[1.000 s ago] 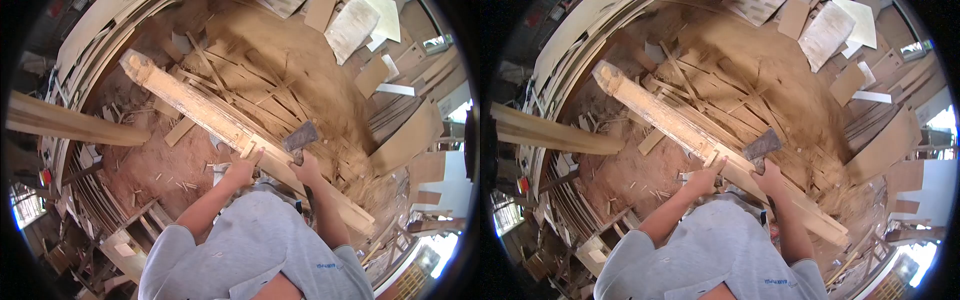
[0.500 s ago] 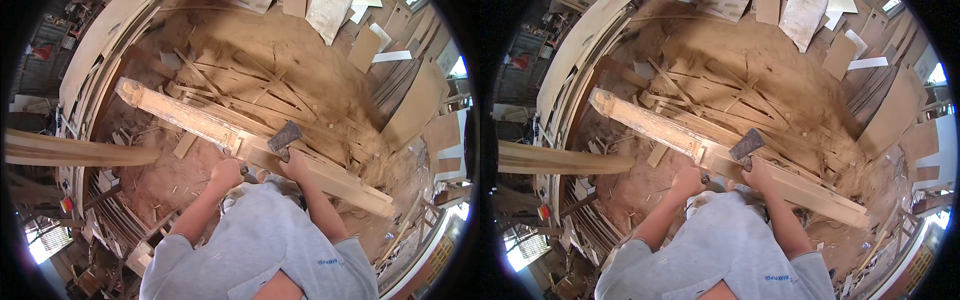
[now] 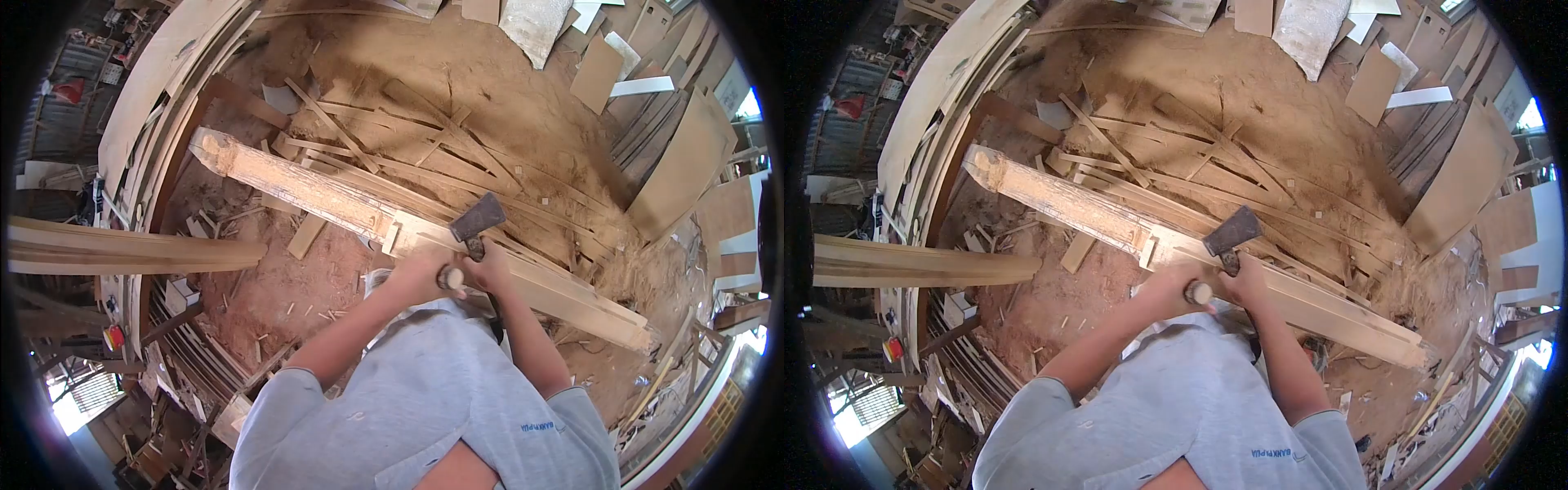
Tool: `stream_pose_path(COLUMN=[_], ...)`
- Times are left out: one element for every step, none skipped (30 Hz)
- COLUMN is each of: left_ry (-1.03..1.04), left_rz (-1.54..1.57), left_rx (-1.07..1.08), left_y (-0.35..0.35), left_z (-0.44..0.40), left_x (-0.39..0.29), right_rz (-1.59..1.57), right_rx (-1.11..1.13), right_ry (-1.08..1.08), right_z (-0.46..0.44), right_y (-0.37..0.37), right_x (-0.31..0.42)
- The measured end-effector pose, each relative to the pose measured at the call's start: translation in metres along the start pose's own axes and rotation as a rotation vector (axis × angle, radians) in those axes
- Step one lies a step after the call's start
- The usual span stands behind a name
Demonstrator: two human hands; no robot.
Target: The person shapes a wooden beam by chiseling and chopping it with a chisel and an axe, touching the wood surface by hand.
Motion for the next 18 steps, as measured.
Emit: stream_pose_path(left_ry=[0.13, 0.123, 0.118, 0.112, 0.125, 0.14, 0.156, 0.125, 0.149, 0.175, 0.202, 0.222, 0.241, 0.261, 0.285, 0.307, 0.326, 0.317], left_rz=[0.024, 0.038, 0.051, 0.067, 0.116, 0.163, 0.211, 0.175, 0.11, 0.047, -0.014, -0.012, -0.01, -0.008, -0.001, 0.009, 0.021, 0.024], left_rx=[-0.024, 0.052, 0.128, 0.208, 0.098, -0.012, -0.119, -0.038, 0.005, 0.05, 0.097, 0.117, 0.143, 0.17, 0.171, 0.174, 0.177, 0.18], left_y=[0.003, 0.014, 0.02, 0.029, 0.025, 0.02, 0.011, 0.017, 0.025, 0.037, 0.05, 0.053, 0.054, 0.056, 0.057, 0.061, 0.065, 0.064], left_z=[-0.006, -0.012, -0.02, -0.024, -0.03, -0.035, -0.037, -0.044, -0.051, -0.058, -0.063, -0.066, -0.068, -0.069, -0.071, -0.072, -0.07, -0.069], left_x=[-0.013, -0.014, -0.019, -0.023, -0.027, -0.029, -0.031, -0.025, -0.019, -0.011, -0.004, -0.004, -0.004, -0.004, -0.003, -0.002, -0.002, -0.003], right_rz=[0.019, -0.03, -0.08, -0.129, -0.138, -0.147, -0.156, -0.174, -0.196, -0.217, -0.238, -0.341, -0.239, -0.134, -0.025, -0.213, -0.295, -0.38], right_rx=[0.015, -0.037, -0.089, -0.143, -0.171, -0.204, -0.239, -0.274, -0.297, -0.323, -0.35, -0.34, -0.416, -0.488, -0.555, -0.568, -0.592, -0.619], right_ry=[0.081, 0.051, 0.022, -0.002, 0.031, 0.064, 0.099, 0.084, 0.131, 0.182, 0.235, 0.385, 0.293, 0.205, 0.117, 0.267, 0.323, 0.373], right_z=[0.002, 0.002, 0.004, 0.009, 0.014, 0.021, 0.029, 0.036, 0.042, 0.05, 0.056, 0.07, 0.075, 0.086, 0.095, 0.104, 0.113, 0.122], right_y=[-0.001, -0.003, -0.006, -0.011, -0.017, -0.026, -0.034, -0.041, -0.044, -0.049, -0.05, -0.053, -0.058, -0.062, -0.064, -0.061, -0.056, -0.051], right_x=[-0.004, -0.012, -0.027, -0.034, -0.045, -0.046, -0.045, -0.037, -0.047, -0.058, -0.068, -0.036, -0.034, -0.037, -0.033, -0.007, -0.012, -0.017])
Point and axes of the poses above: each hand's wrist, its own z-axis away from the middle knuckle, its own y-axis out of the palm, x = y × z, the point moved 9 cm from there along -z, towards the middle knuckle, and after that the axes turned 10 degrees about -z, right-handed, at the moved point
